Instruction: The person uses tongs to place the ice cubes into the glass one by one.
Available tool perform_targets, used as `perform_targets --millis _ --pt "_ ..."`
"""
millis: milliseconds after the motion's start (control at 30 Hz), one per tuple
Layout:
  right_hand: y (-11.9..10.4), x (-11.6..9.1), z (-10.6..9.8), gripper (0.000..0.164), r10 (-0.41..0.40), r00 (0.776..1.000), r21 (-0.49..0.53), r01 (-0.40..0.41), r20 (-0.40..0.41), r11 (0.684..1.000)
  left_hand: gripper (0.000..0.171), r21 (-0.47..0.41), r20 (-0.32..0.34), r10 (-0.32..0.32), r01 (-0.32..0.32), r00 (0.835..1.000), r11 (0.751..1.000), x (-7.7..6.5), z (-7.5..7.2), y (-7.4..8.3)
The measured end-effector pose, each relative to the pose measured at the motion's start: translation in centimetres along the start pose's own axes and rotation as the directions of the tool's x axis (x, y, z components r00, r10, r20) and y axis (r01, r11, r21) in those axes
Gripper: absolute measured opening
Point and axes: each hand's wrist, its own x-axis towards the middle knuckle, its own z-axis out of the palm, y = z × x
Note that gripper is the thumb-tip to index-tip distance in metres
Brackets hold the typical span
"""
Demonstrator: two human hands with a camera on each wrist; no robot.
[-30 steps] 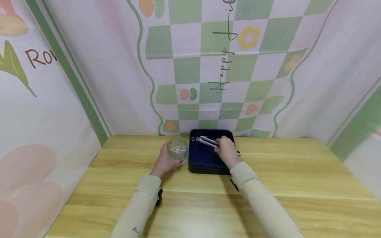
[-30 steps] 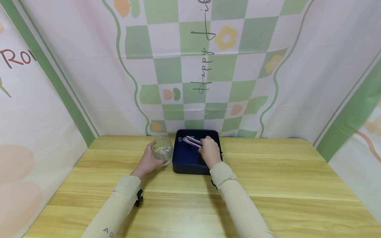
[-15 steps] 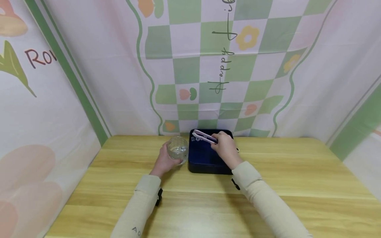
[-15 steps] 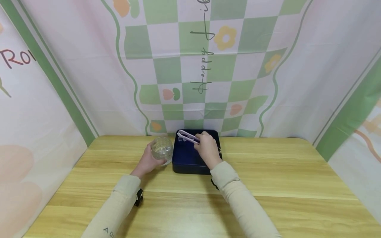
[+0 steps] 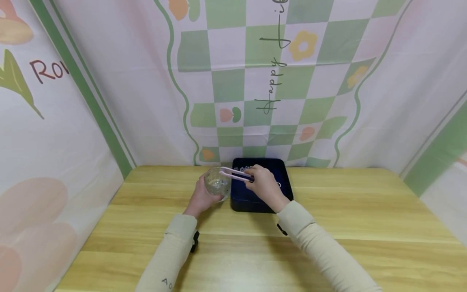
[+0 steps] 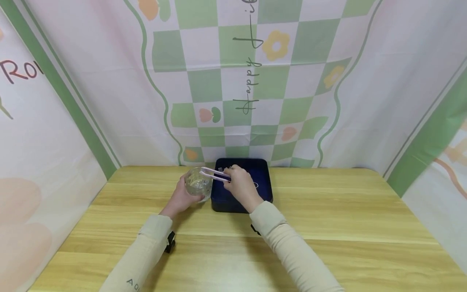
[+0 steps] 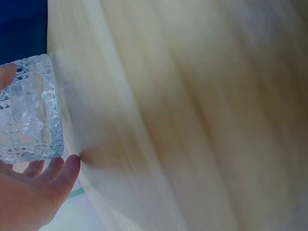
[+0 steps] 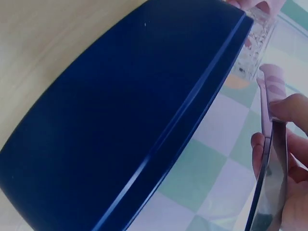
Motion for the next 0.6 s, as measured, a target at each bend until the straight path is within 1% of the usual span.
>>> perform_targets --millis 167,300,600 --pt "-0.41 -0.06 0.21 0.031 0.009 0.997 0.013 -0.01 0.074 1.0 0.094 -0.021 0.007 -0.022 0.022 1.0 1.0 -0.12 -0.08 0.15" --pt "-0.57 -0.07 0.31 0.031 0.03 0.994 0.021 -0.033 0.109 0.999 0.094 -0.032 0.009 -0.015 0.015 1.0 0.999 -0.09 -0.15 0.16" --pt "-0.5 -0.01 0.61 0.03 0.018 0.995 -0.01 -0.017 0.102 1.0 0.094 -0.028 0.016 -0.019 0.02 1.0 0.999 -0.07 -0.13 0.18"
